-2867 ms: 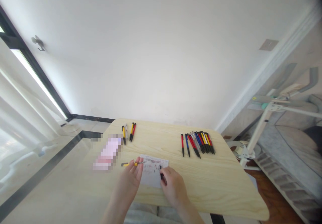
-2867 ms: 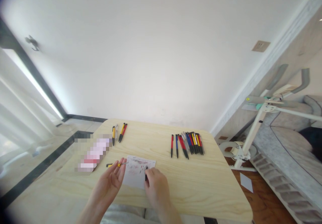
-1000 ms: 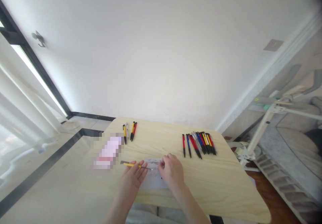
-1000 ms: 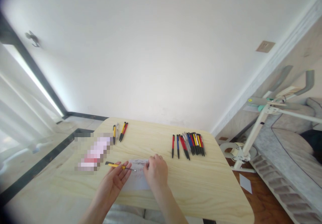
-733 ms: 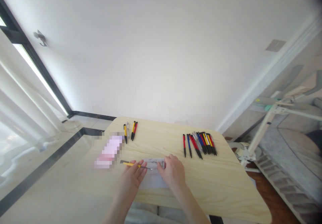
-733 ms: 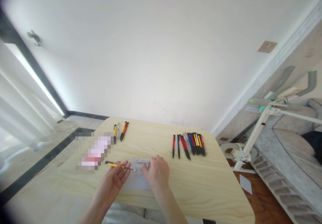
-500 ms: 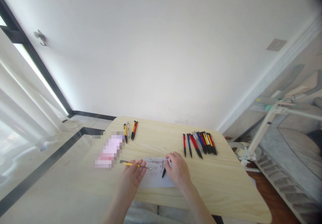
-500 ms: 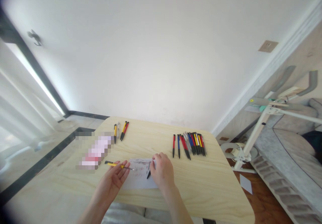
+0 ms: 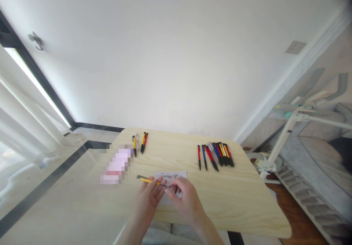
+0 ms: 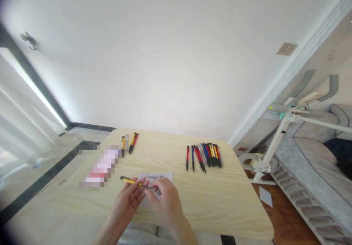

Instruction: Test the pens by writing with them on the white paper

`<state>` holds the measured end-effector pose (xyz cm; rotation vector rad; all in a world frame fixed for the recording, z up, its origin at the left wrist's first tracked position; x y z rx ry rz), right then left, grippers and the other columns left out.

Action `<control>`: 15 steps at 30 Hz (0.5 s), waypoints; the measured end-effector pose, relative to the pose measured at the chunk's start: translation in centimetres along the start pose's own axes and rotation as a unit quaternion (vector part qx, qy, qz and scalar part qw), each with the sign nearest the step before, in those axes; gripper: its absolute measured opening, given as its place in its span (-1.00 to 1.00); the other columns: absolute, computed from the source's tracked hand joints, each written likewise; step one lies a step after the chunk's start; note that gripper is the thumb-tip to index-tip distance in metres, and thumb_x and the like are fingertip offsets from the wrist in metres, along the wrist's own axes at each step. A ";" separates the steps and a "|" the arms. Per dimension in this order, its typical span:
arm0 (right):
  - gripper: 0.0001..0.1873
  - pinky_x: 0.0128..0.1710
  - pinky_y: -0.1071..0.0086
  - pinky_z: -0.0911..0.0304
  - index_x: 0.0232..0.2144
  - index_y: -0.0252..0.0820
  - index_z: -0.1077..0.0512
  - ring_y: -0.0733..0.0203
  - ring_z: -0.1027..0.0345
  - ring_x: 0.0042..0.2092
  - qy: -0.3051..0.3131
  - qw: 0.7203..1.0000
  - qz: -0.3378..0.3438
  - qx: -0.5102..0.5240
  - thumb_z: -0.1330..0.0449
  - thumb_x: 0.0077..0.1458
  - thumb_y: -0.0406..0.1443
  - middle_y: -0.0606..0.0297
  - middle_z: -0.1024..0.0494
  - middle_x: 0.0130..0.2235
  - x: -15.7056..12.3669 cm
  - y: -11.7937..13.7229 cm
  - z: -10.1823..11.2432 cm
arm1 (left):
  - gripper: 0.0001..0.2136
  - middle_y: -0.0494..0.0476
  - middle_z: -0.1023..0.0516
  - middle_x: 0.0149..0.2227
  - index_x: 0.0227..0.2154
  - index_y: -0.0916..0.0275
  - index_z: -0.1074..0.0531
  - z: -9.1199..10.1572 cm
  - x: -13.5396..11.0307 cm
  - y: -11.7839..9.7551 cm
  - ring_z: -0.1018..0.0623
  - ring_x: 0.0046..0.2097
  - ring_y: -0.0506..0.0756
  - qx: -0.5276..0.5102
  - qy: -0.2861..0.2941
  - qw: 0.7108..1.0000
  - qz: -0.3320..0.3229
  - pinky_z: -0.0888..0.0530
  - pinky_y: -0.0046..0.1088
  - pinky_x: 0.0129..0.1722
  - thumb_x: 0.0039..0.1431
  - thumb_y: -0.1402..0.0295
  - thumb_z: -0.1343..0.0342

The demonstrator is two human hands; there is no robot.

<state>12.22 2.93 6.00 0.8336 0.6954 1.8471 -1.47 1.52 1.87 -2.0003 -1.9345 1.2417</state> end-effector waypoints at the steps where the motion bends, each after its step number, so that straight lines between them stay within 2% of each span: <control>1: -0.93 -0.40 0.46 -0.14 -0.44 -0.17 -0.39 0.28 -0.24 -0.39 -0.001 1.000 0.005 -0.004 -0.12 -0.04 -0.33 0.33 -0.40 -0.45 0.0 0.1 -0.1 | -0.85 0.17 -0.51 -0.35 -0.40 0.23 -0.26 0.0 -0.1 0.2 -0.53 -0.25 0.11 0.003 0.000 1.000 0.001 -0.47 -0.37 -0.28 -0.03 0.55 -0.09; 7: -0.88 -0.45 0.47 -0.14 -0.51 -0.16 -0.37 0.29 -0.23 -0.44 -0.020 1.000 0.009 -0.019 -0.05 -0.05 -0.40 0.35 -0.41 -0.48 -0.8 -0.6 0.1 | -0.82 0.19 -0.52 -0.33 -0.40 0.23 -0.26 0.0 -0.3 0.6 -0.53 -0.23 0.17 0.012 -0.009 1.000 0.006 -0.47 -0.30 -0.24 -0.06 0.55 -0.12; 12: -0.90 -0.50 0.47 -0.12 -0.52 -0.17 -0.36 0.31 -0.19 -0.50 -0.073 0.997 -0.014 -0.015 -0.06 -0.05 -0.36 0.36 -0.36 -0.54 -2.2 -2.7 1.8 | -0.87 0.24 -0.53 -0.28 -0.38 0.25 -0.28 1.6 1.1 -1.0 -0.51 -0.19 0.20 -0.014 -0.024 0.998 -0.060 -0.46 -0.28 -0.22 -0.02 0.56 -0.05; 15: -0.91 -0.51 0.48 -0.12 -0.51 -0.18 -0.35 0.31 -0.19 -0.52 -0.110 0.993 -0.041 -0.015 -0.05 -0.03 -0.33 0.37 -0.34 -0.56 -2.7 -4.1 2.5 | -0.88 0.24 -0.52 -0.26 -0.37 0.26 -0.30 2.4 1.7 -1.5 -0.51 -0.18 0.19 -0.023 -0.014 0.997 -0.066 -0.46 -0.31 -0.23 -0.01 0.55 -0.04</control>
Point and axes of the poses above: each hand's wrist, its own x-axis towards the middle knuckle, its own z-axis out of the back of the hand, y = z × x, the point moved 2 cm from there along x, towards the middle knuckle
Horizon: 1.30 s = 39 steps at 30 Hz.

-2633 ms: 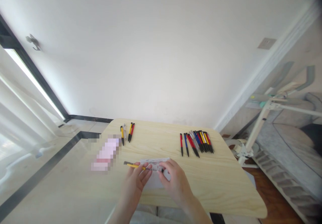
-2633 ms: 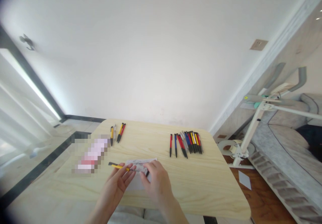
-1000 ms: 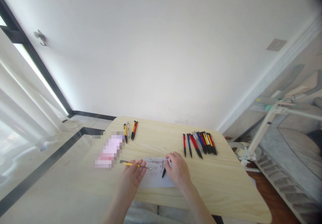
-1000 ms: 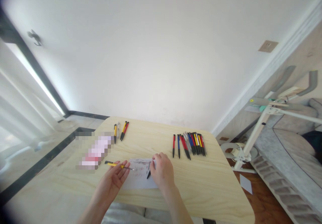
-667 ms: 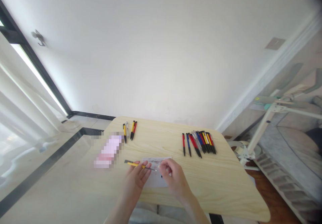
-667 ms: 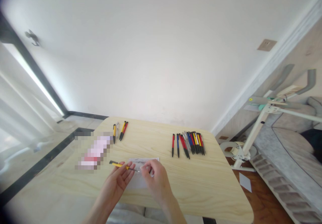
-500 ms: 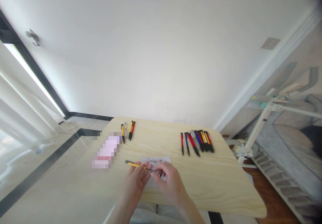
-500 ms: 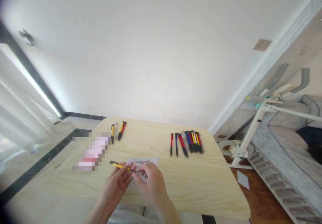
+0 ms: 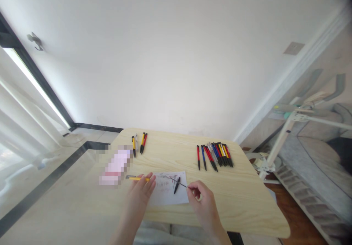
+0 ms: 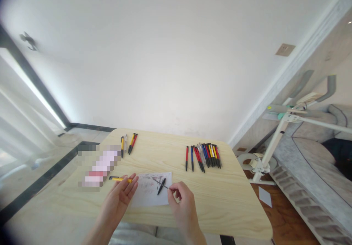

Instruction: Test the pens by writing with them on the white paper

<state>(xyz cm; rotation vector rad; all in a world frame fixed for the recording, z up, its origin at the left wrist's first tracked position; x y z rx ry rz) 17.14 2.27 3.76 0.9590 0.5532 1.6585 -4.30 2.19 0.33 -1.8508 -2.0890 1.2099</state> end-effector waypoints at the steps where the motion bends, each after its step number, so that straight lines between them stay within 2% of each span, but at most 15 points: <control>1: -0.91 -0.51 0.48 -0.12 -0.51 -0.18 -0.34 0.32 -0.18 -0.52 -0.013 1.000 -0.003 -0.008 -0.05 -0.03 -0.33 0.37 -0.34 -0.56 0.0 -0.3 0.0 | -0.87 0.23 -0.52 -0.26 -0.36 0.25 -0.30 0.1 0.0 0.0 -0.52 -0.19 0.18 0.004 -0.004 1.000 0.006 -0.47 -0.33 -0.25 -0.01 0.54 -0.05; 4: -0.91 -0.51 0.47 -0.11 -0.53 -0.17 -0.33 0.32 -0.16 -0.53 -0.044 0.998 0.015 -0.049 -0.06 -0.04 -0.33 0.37 -0.34 -0.55 0.1 -0.6 -0.7 | -0.84 0.17 -0.53 -0.31 -0.34 0.23 -0.30 -0.2 -0.4 0.4 -0.55 -0.31 0.12 0.026 -0.028 0.999 0.035 -0.48 -0.42 -0.38 -0.03 0.51 -0.08; 8: -0.93 -0.47 0.47 -0.11 -0.52 -0.17 -0.32 0.31 -0.20 -0.48 -0.055 0.992 0.045 -0.105 -0.05 -0.06 -0.37 0.35 -0.36 -0.51 0.4 0.2 -2.2 | -0.83 0.11 -0.52 -0.42 -0.33 0.24 -0.29 -0.4 -0.8 0.5 -0.54 -0.45 0.07 0.044 -0.042 0.997 0.051 -0.44 -0.48 -0.51 -0.04 0.49 -0.08; 11: -0.92 -0.41 0.47 -0.11 -0.54 -0.16 -0.29 0.27 -0.25 -0.42 -0.053 0.987 0.055 -0.139 -0.04 -0.07 -0.40 0.34 -0.36 -0.50 0.5 0.9 -3.4 | -0.82 0.11 -0.52 -0.43 -0.33 0.24 -0.29 -0.2 -0.8 0.2 -0.54 -0.46 0.07 0.045 -0.032 0.997 0.047 -0.44 -0.49 -0.52 -0.06 0.50 -0.08; 18: -0.94 -0.44 0.48 -0.08 -0.53 -0.14 -0.23 0.27 -0.26 -0.43 -0.049 0.984 0.023 -0.172 -0.05 -0.09 -0.39 0.36 -0.35 -0.50 0.6 1.6 -5.5 | -0.83 0.11 -0.52 -0.44 -0.35 0.25 -0.30 0.1 -0.6 -0.2 -0.54 -0.46 0.08 0.056 -0.032 0.997 0.051 -0.44 -0.47 -0.51 -0.07 0.52 -0.06; 24: -0.95 -0.44 0.47 -0.10 -0.50 -0.15 -0.23 0.29 -0.23 -0.47 -0.046 0.991 0.021 -0.121 -0.06 -0.07 -0.30 0.39 -0.31 -0.53 0.4 0.3 -4.2 | -0.88 0.16 -0.54 -0.44 -0.39 0.26 -0.31 -0.4 -0.8 -0.2 -0.56 -0.36 0.17 0.065 -0.027 0.996 0.054 -0.47 -0.34 -0.37 -0.06 0.49 -0.07; 29: -0.94 -0.45 0.46 -0.13 -0.48 -0.17 -0.26 0.27 -0.23 -0.47 -0.070 0.993 0.004 -0.098 -0.01 -0.04 -0.31 0.36 -0.32 -0.52 0.7 -1.7 -2.5 | -0.96 0.27 -0.56 -0.43 -0.47 0.31 -0.31 -2.1 -0.7 -0.8 -0.53 -0.23 0.22 0.092 0.001 0.996 0.014 -0.43 -0.21 -0.18 -0.02 0.48 -0.07; 32: -0.92 -0.46 0.47 -0.14 -0.44 -0.18 -0.29 0.28 -0.24 -0.47 -0.063 0.994 0.001 -0.086 -0.01 -0.05 -0.33 0.35 -0.34 -0.51 0.9 -2.0 -2.3 | -0.95 0.30 -0.56 -0.39 -0.51 0.30 -0.30 -3.1 0.0 -1.1 -0.51 -0.18 0.20 0.120 0.009 0.993 0.007 -0.43 -0.23 -0.16 0.02 0.49 -0.04; 35: -0.90 -0.46 0.47 -0.14 -0.44 -0.19 -0.30 0.28 -0.24 -0.46 -0.058 0.996 0.003 -0.068 0.01 -0.04 -0.34 0.34 -0.36 -0.50 0.9 -1.7 -2.5 | -0.93 0.32 -0.55 -0.35 -0.52 0.30 -0.29 -3.9 0.7 -0.8 -0.50 -0.16 0.19 0.122 0.011 0.992 0.035 -0.44 -0.26 -0.16 0.02 0.51 -0.05; 39: -0.88 -0.47 0.47 -0.13 -0.47 -0.19 -0.30 0.28 -0.22 -0.47 -0.061 0.997 0.009 -0.048 0.03 -0.01 -0.34 0.33 -0.35 -0.51 0.7 -1.6 -2.6 | -0.92 0.36 -0.54 -0.35 -0.53 0.32 -0.29 -4.1 1.0 -0.5 -0.52 -0.20 0.19 0.114 -0.007 0.992 0.050 -0.44 -0.27 -0.18 0.04 0.52 -0.02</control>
Point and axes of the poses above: each hand's wrist, its own x-axis towards the middle knuckle, its own z-axis out of the back of the hand, y = z × x, the point moved 2 cm from there along x, towards the middle knuckle
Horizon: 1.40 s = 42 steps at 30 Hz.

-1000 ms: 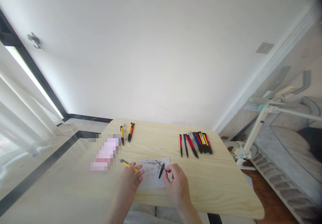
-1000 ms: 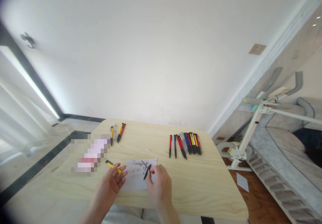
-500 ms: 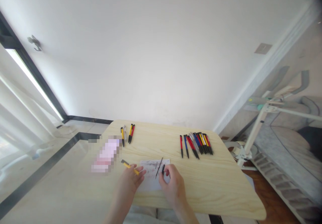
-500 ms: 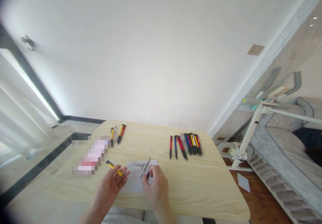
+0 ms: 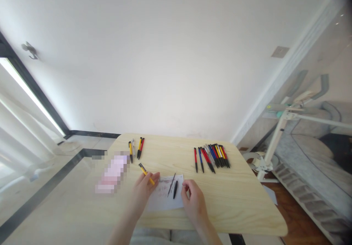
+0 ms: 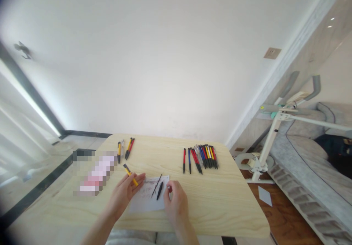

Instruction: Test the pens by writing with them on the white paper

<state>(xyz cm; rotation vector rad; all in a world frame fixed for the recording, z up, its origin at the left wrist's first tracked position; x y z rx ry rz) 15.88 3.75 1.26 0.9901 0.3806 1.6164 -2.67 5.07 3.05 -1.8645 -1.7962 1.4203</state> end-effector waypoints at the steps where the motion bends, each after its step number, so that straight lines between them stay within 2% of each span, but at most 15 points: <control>1: -0.88 -0.48 0.47 -0.12 -0.47 -0.19 -0.30 0.28 -0.22 -0.47 0.000 1.000 -0.002 0.004 0.03 -0.01 -0.34 0.33 -0.34 -0.51 -0.1 -0.1 0.0 | -0.92 0.36 -0.54 -0.35 -0.53 0.32 -0.30 0.1 0.0 0.0 -0.52 -0.20 0.19 -0.007 0.010 1.000 -0.002 -0.44 -0.26 -0.18 0.04 0.52 -0.02; 5: -0.87 -0.47 0.47 -0.12 -0.47 -0.19 -0.29 0.28 -0.21 -0.47 0.004 1.000 -0.021 0.022 0.04 0.01 -0.32 0.34 -0.32 -0.52 -0.2 -0.5 0.0 | -0.95 0.29 -0.54 -0.34 -0.47 0.33 -0.35 1.3 0.3 -0.2 -0.53 -0.24 0.17 -0.045 0.046 0.998 -0.007 -0.46 -0.30 -0.25 0.04 0.49 -0.01; 9: -0.86 -0.49 0.47 -0.11 -0.47 -0.19 -0.30 0.28 -0.20 -0.47 0.007 0.998 -0.030 0.046 0.03 0.02 -0.29 0.33 -0.32 -0.51 -0.3 -0.5 0.1 | -0.95 0.09 -0.49 -0.51 -0.45 0.31 -0.39 2.6 0.4 0.2 -0.49 -0.49 0.00 -0.055 0.003 0.998 -0.010 -0.42 -0.53 -0.52 0.00 0.48 -0.04; 12: -0.84 -0.53 0.48 -0.10 -0.47 -0.20 -0.31 0.30 -0.17 -0.50 0.009 0.993 -0.050 0.108 -0.01 0.02 -0.24 0.34 -0.32 -0.53 -0.4 0.2 -0.2 | -0.93 0.05 -0.43 -0.57 -0.43 0.32 -0.41 2.1 -0.3 0.6 -0.43 -0.56 -0.06 -0.069 0.005 0.998 -0.010 -0.36 -0.60 -0.59 -0.02 0.48 -0.07; 14: -0.81 -0.58 0.49 -0.08 -0.46 -0.20 -0.31 0.32 -0.15 -0.55 0.024 0.975 -0.097 0.201 -0.03 0.02 -0.19 0.36 -0.30 -0.56 -0.5 1.2 -0.7 | -0.92 0.06 -0.43 -0.58 -0.42 0.34 -0.41 1.3 -1.0 0.9 -0.42 -0.55 -0.06 -0.057 0.002 0.998 -0.012 -0.36 -0.59 -0.56 -0.03 0.47 -0.09; 17: -0.74 -0.67 0.52 -0.05 -0.42 -0.21 -0.30 0.38 -0.12 -0.62 0.070 0.894 -0.195 0.398 -0.03 0.02 -0.12 0.38 -0.32 -0.56 -0.8 2.9 -2.1 | -0.88 0.04 -0.42 -0.57 -0.39 0.33 -0.40 0.2 -1.7 0.7 -0.43 -0.52 -0.06 -0.020 -0.001 0.999 -0.045 -0.37 -0.58 -0.50 -0.05 0.42 -0.12; 20: -0.68 -0.63 0.49 -0.11 -0.34 -0.25 -0.33 0.36 -0.20 -0.60 0.106 0.786 -0.264 0.548 -0.07 0.00 -0.09 0.32 -0.37 -0.52 -1.2 4.5 -3.5 | -0.80 0.03 -0.45 -0.51 -0.36 0.29 -0.37 -0.3 -2.1 0.3 -0.44 -0.47 -0.02 0.104 0.004 0.983 -0.152 -0.37 -0.52 -0.46 -0.08 0.32 -0.14; 22: -0.65 -0.62 0.48 -0.14 -0.32 -0.28 -0.36 0.35 -0.23 -0.59 0.123 0.723 -0.299 0.611 -0.07 0.02 -0.09 0.31 -0.38 -0.54 -1.4 5.2 -4.2 | -0.77 0.05 -0.47 -0.49 -0.36 0.28 -0.36 -0.4 -2.4 0.3 -0.44 -0.43 0.03 0.241 0.024 0.946 -0.216 -0.37 -0.46 -0.43 -0.08 0.26 -0.13; 24: -0.67 -0.61 0.50 -0.13 -0.33 -0.30 -0.38 0.38 -0.21 -0.60 0.124 0.675 -0.316 0.655 -0.09 0.02 -0.11 0.33 -0.37 -0.56 -1.5 5.5 -4.7 | -0.78 0.06 -0.47 -0.50 -0.38 0.27 -0.37 -0.5 -2.8 0.7 -0.44 -0.42 0.06 0.363 0.059 0.894 -0.255 -0.36 -0.42 -0.41 -0.06 0.23 -0.10; 27: -0.70 -0.61 0.54 -0.10 -0.30 -0.32 -0.41 0.45 -0.16 -0.60 0.110 0.636 -0.328 0.690 -0.14 0.00 -0.18 0.35 -0.36 -0.56 -1.5 5.6 -5.0 | -0.81 0.05 -0.46 -0.52 -0.42 0.25 -0.39 -0.5 -3.3 1.3 -0.43 -0.42 0.06 0.454 0.093 0.839 -0.285 -0.34 -0.42 -0.40 0.00 0.23 -0.04; 30: -0.73 -0.65 0.58 -0.02 -0.31 -0.30 -0.41 0.49 -0.07 -0.64 0.097 0.628 -0.341 0.693 -0.18 -0.03 -0.20 0.42 -0.31 -0.60 -1.6 5.5 -5.1 | -0.82 0.04 -0.44 -0.57 -0.50 0.26 -0.38 -0.7 -3.6 1.3 -0.43 -0.45 0.06 0.468 0.090 0.830 -0.288 -0.34 -0.43 -0.42 -0.01 0.23 -0.05; 35: -0.76 -0.73 0.59 0.18 -0.41 -0.23 -0.36 0.52 0.10 -0.69 0.076 0.638 -0.370 0.671 -0.16 -0.04 -0.15 0.53 -0.16 -0.68 -1.9 5.2 -4.9 | -0.76 0.09 -0.50 -0.47 -0.36 0.27 -0.35 -0.6 -3.2 0.0 -0.48 -0.37 0.08 0.354 0.059 0.893 -0.272 -0.38 -0.41 -0.35 -0.02 0.20 -0.04; 37: -0.75 -0.74 0.59 0.27 -0.42 -0.23 -0.34 0.53 0.19 -0.71 0.081 0.642 -0.389 0.655 -0.16 -0.05 -0.14 0.57 -0.07 -0.70 -1.8 4.9 -4.6 | -0.71 0.08 -0.49 -0.47 -0.29 0.28 -0.32 -0.1 -2.7 -0.6 -0.47 -0.39 0.07 0.328 0.031 0.905 -0.268 -0.38 -0.42 -0.38 -0.01 0.17 -0.02; 40: -0.76 -0.75 0.57 0.34 -0.44 -0.21 -0.31 0.54 0.30 -0.72 0.088 0.641 -0.419 0.637 -0.13 -0.05 -0.13 0.61 0.02 -0.71 -1.4 4.2 -4.0 | -0.61 -0.03 -0.40 -0.60 -0.16 0.31 -0.28 0.9 -1.7 -1.1 -0.41 -0.53 0.03 0.385 0.005 0.883 -0.267 -0.32 -0.47 -0.51 0.00 0.15 0.02; 42: -0.78 -0.74 0.56 0.33 -0.43 -0.19 -0.30 0.53 0.26 -0.72 0.090 0.642 -0.414 0.639 -0.11 -0.04 -0.14 0.60 -0.03 -0.70 -0.9 3.6 -3.6 | -0.58 -0.07 -0.32 -0.67 -0.13 0.36 -0.28 1.3 -1.0 -0.9 -0.37 -0.58 0.02 0.479 -0.002 0.838 -0.262 -0.26 -0.48 -0.56 0.01 0.16 0.05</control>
Point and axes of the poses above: each hand's wrist, its own x-axis towards the middle knuckle, its own z-axis out of the back of the hand, y = z × x, the point moved 2 cm from there along x, towards the middle knuckle
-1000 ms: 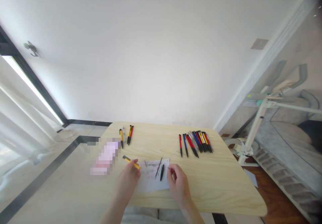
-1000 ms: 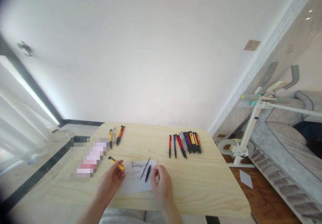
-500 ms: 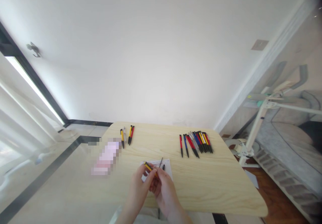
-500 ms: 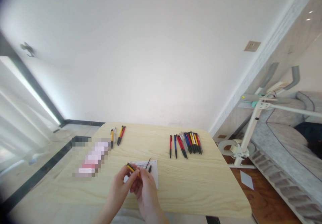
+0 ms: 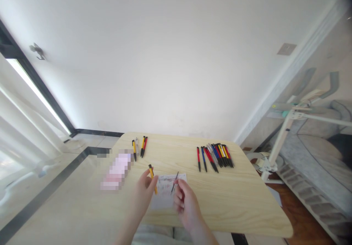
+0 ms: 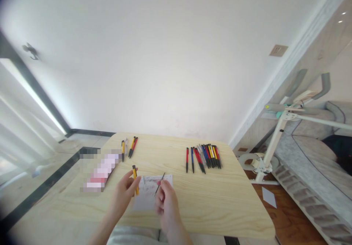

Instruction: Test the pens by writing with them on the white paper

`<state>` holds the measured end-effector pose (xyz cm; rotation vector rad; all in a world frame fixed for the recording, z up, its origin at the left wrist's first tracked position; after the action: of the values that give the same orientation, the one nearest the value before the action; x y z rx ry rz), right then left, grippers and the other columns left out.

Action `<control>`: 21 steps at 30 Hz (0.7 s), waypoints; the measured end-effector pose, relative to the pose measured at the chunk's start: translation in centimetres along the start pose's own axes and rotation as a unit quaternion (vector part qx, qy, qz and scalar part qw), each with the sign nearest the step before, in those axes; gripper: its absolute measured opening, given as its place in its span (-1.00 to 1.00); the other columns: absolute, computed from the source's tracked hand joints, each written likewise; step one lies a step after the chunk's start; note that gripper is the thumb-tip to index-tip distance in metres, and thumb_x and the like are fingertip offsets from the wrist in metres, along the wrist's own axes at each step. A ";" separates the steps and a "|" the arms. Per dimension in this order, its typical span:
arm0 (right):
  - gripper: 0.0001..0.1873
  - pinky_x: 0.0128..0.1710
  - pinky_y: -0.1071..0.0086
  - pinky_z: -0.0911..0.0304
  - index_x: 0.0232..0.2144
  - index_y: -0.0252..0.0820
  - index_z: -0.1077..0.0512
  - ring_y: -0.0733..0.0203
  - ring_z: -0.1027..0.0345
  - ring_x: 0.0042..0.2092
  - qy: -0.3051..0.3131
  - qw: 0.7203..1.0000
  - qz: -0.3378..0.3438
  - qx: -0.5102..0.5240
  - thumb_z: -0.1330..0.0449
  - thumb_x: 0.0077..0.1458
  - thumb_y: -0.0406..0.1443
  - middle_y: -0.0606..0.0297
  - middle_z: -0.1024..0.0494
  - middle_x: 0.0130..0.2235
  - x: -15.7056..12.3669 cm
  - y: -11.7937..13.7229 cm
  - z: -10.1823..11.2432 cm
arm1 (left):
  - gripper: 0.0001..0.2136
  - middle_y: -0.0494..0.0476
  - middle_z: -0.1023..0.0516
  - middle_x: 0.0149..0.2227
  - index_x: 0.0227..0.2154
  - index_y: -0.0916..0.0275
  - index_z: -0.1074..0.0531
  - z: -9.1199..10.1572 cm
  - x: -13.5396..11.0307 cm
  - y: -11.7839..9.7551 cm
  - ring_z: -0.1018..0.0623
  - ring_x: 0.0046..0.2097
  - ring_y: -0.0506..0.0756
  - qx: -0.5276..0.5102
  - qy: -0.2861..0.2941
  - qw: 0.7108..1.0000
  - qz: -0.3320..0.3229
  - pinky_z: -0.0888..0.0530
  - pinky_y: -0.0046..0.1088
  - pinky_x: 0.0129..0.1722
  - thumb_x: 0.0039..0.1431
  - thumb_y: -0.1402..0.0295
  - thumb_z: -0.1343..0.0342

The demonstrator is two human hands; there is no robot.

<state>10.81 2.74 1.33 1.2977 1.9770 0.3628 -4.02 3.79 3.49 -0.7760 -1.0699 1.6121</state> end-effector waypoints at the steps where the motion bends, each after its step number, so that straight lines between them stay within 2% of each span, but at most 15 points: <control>1: -0.78 -0.74 0.56 0.31 -0.43 -0.19 -0.29 0.53 0.22 -0.72 0.008 1.000 0.007 -0.001 -0.11 -0.04 -0.15 0.58 -0.08 -0.69 0.2 0.4 0.2 | -0.58 -0.07 -0.31 -0.69 -0.12 0.38 -0.28 -0.2 0.1 0.3 -0.37 -0.58 0.03 0.057 0.016 0.998 -0.007 -0.25 -0.48 -0.56 0.03 0.18 0.07; 3: -0.81 -0.73 0.55 0.27 -0.41 -0.18 -0.28 0.52 0.13 -0.71 0.024 0.999 0.023 -0.009 -0.12 -0.07 -0.18 0.55 -0.16 -0.66 0.7 1.0 0.6 | -0.58 -0.02 -0.36 -0.65 -0.06 0.38 -0.26 -1.0 0.1 0.5 -0.40 -0.54 0.05 0.163 0.058 0.984 -0.030 -0.23 -0.47 -0.54 0.04 0.24 0.10; 7: -0.84 -0.72 0.55 0.23 -0.38 -0.16 -0.27 0.50 0.08 -0.69 0.040 0.997 0.049 -0.043 -0.10 -0.11 -0.27 0.53 -0.21 -0.63 1.2 2.1 1.7 | -0.60 0.07 -0.49 -0.52 0.00 0.22 -0.23 -2.9 -0.2 -0.1 -0.47 -0.42 0.08 0.318 0.119 0.939 -0.058 -0.24 -0.46 -0.47 0.07 0.27 0.12; 10: -0.84 -0.71 0.55 0.20 -0.38 -0.17 -0.28 0.48 0.07 -0.68 0.054 0.992 0.046 -0.107 -0.05 -0.10 -0.27 0.51 -0.22 -0.62 1.2 2.8 2.4 | -0.62 0.12 -0.52 -0.45 -0.02 0.18 -0.24 -3.3 -0.3 -0.9 -0.50 -0.35 0.11 0.369 0.126 0.919 -0.056 -0.26 -0.46 -0.43 0.10 0.23 0.15; 14: -0.86 -0.70 0.54 0.19 -0.42 -0.19 -0.29 0.46 0.08 -0.67 0.050 0.965 0.065 -0.248 0.00 -0.10 -0.30 0.52 -0.17 -0.64 1.4 3.9 2.6 | -0.65 0.13 -0.52 -0.40 -0.07 0.19 -0.27 -2.0 0.0 -0.9 -0.49 -0.32 0.09 0.360 0.084 0.929 -0.036 -0.27 -0.47 -0.41 0.12 0.22 0.19; 17: -0.84 -0.66 0.53 0.14 -0.42 -0.20 -0.32 0.44 0.03 -0.65 0.052 0.915 0.077 -0.394 0.04 -0.07 -0.33 0.50 -0.21 -0.62 1.9 4.8 2.1 | -0.70 0.12 -0.50 -0.32 -0.14 0.17 -0.31 -1.0 0.2 -0.1 -0.48 -0.30 0.07 0.361 0.062 0.930 -0.042 -0.27 -0.48 -0.38 0.12 0.26 0.18; 21: -0.77 -0.53 0.50 -0.01 -0.44 -0.21 -0.38 0.35 -0.19 -0.50 0.062 0.792 0.112 -0.597 0.07 -0.01 -0.34 0.41 -0.32 -0.58 2.5 5.8 0.3 | -0.73 0.09 -0.45 -0.29 -0.18 0.14 -0.35 -1.0 0.1 0.9 -0.47 -0.31 0.04 0.370 0.073 0.923 -0.072 -0.25 -0.50 -0.40 0.13 0.28 0.19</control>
<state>14.38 7.56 3.47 0.6192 1.1731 1.5367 -3.52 4.06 2.32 -0.2863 -0.3346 1.6286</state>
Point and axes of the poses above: each hand's wrist, its own x-axis towards the middle knuckle, its own z-axis out of the back of the hand, y = z × x, the point moved 2 cm from there along x, towards the middle knuckle
